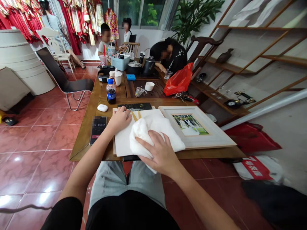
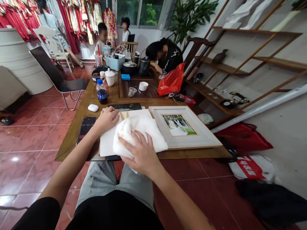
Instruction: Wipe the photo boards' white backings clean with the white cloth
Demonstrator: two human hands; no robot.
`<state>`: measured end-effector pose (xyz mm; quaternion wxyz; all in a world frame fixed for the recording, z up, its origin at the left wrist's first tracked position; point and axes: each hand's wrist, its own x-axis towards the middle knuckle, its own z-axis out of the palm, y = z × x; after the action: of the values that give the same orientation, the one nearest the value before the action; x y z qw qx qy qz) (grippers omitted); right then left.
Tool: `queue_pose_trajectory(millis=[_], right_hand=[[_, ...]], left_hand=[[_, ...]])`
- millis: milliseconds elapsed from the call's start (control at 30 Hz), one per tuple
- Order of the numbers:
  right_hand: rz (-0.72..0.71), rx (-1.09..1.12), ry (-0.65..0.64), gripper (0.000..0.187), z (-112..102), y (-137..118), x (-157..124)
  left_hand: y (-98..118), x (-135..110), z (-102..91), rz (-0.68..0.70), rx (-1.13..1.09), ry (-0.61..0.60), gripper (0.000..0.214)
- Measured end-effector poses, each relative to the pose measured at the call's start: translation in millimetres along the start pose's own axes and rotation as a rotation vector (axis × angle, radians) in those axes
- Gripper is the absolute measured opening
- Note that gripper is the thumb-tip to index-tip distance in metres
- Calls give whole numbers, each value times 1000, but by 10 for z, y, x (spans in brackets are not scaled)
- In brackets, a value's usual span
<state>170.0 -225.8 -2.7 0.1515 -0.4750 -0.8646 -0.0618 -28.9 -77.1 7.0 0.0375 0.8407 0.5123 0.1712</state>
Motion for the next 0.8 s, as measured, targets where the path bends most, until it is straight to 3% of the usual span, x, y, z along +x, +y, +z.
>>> queue_pose_trajectory(millis=[200,333,800], right_hand=[[-85,84,-21,68,105,-412,201],[-112,112,-22,71,124,-501,250],[130,-123,132,52,8,259,-298]], left_hand=[[-42,57,45,-23,18,-49,31],[-70,76,59,-20,17,-65,31],[-40,6,-5,28,-12,-2,34]])
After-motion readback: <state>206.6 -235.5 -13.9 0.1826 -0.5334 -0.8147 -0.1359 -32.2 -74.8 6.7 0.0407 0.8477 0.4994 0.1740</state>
